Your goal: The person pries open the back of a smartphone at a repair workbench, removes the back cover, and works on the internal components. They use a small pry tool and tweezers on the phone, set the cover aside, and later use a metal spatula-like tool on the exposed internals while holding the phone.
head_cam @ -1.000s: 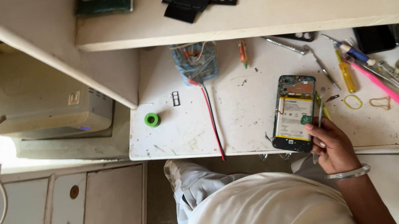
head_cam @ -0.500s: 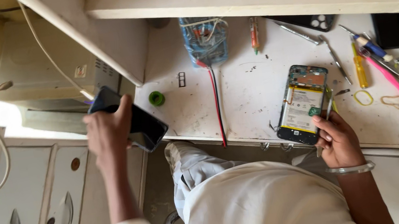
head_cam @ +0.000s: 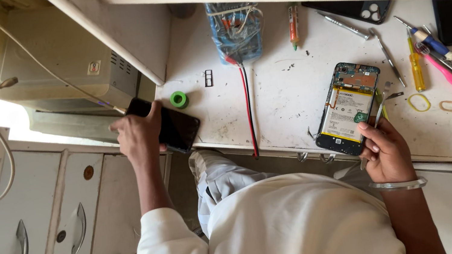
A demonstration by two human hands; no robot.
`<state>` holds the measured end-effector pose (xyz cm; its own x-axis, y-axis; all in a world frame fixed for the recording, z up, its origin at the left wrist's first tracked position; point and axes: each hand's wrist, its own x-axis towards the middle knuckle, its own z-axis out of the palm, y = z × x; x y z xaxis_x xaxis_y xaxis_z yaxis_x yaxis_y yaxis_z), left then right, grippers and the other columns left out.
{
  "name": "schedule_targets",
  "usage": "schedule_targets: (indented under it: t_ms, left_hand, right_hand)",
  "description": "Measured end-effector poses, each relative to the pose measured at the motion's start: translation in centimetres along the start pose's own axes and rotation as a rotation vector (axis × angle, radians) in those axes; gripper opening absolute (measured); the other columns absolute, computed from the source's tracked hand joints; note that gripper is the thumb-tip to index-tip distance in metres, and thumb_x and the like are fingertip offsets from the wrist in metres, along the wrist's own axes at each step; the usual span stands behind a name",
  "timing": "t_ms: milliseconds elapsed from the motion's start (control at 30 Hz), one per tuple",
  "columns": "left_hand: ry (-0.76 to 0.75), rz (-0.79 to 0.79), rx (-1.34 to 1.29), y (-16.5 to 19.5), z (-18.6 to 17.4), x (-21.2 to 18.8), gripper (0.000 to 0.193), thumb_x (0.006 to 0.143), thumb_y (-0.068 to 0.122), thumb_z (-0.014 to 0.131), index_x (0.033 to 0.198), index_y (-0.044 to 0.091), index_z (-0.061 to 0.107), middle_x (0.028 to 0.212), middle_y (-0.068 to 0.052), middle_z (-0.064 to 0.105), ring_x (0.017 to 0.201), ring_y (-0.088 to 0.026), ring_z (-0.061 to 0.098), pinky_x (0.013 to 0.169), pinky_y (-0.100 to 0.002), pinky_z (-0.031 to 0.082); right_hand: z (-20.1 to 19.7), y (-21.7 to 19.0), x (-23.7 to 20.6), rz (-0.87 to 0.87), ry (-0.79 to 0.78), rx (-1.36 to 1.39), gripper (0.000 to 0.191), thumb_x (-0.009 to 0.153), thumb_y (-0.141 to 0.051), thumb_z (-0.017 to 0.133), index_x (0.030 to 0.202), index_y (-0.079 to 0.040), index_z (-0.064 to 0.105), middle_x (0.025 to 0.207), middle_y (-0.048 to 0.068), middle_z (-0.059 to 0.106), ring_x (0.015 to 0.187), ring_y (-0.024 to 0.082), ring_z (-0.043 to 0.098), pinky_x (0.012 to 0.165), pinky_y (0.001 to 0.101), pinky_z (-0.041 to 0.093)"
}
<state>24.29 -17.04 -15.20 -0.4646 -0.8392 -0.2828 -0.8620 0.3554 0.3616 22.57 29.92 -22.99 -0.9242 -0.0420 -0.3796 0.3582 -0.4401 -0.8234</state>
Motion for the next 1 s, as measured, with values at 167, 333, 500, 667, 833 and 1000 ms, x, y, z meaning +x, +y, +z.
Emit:
schedule_targets:
  t_ms: [167,333,500,667,833,1000]
  left_hand:
    - [-0.08,-0.003,-0.198,0.5,-1.7,-1.9,0.112,0.098,0.062,0.054,0.146,-0.026,0.004,0.09,-0.03,0.067,0.06,-0.036,0.074,0.066,-0.037,0.067]
    - [-0.279,0.248,-0.169,-1.4,-4.0,-2.4,0.078,0.1,0.024,0.051,0.159,-0.007,0.011,0.088,-0.033,0.074,0.067,-0.038,0.077,0.067,-0.042,0.064]
    - [-0.015,1.092,0.625,-3.4,-5.2,0.3,0.082,0.08,0.017,0.078,0.15,0.005,0.038,0.134,-0.024,0.058,0.128,-0.038,0.054,0.102,-0.054,0.052]
    - [-0.016,1.375,0.754,-3.0,-4.9,2.5,0.094,0.065,0.023,0.09,0.146,0.01,0.043,0.147,-0.016,0.044,0.143,-0.036,0.036,0.108,-0.053,0.042]
    - [-0.048,1.471,0.876,-1.7,-3.8,1.6,0.106,0.062,0.017,0.09,0.154,0.01,0.038,0.146,-0.015,0.048,0.138,-0.03,0.044,0.106,-0.047,0.046]
    - [-0.087,1.529,0.899,-0.7,-3.8,2.4,0.1,0.068,0.016,0.088,0.153,0.012,0.037,0.141,-0.013,0.049,0.132,-0.029,0.048,0.107,-0.046,0.047]
  right_hand:
    - [-0.6,0.4,-0.3,-0.017,-0.016,0.013,0.013,0.095,-0.008,0.069,0.106,-0.011,0.061,0.084,-0.011,0.055,0.06,-0.004,0.039,0.049,0.0175,0.028]
    - [-0.5,0.5,-0.4,-0.018,-0.02,-0.005,0.013,0.095,-0.008,0.07,0.105,-0.011,0.061,0.083,-0.011,0.054,0.059,-0.003,0.038,0.048,0.0178,0.027]
    - [0.5,0.0,-0.8,-0.006,-0.012,-0.026,0.014,0.094,-0.009,0.07,0.104,-0.013,0.061,0.082,-0.012,0.054,0.058,-0.003,0.038,0.049,0.0174,0.029]
    - [1.3,-0.7,-1.5,-0.007,0.033,-0.019,0.019,0.089,-0.01,0.074,0.102,-0.016,0.061,0.074,-0.013,0.049,0.057,-0.002,0.038,0.046,0.0179,0.029]
    - [2.0,-1.3,-1.8,0.02,0.044,0.019,0.018,0.087,-0.013,0.075,0.102,-0.012,0.064,0.067,-0.012,0.045,0.053,-0.001,0.038,0.045,0.0184,0.029]
    - [2.9,-1.8,-1.8,0.006,0.032,-0.003,0.019,0.088,-0.013,0.076,0.099,-0.01,0.06,0.068,-0.011,0.047,0.054,-0.001,0.037,0.045,0.0191,0.028]
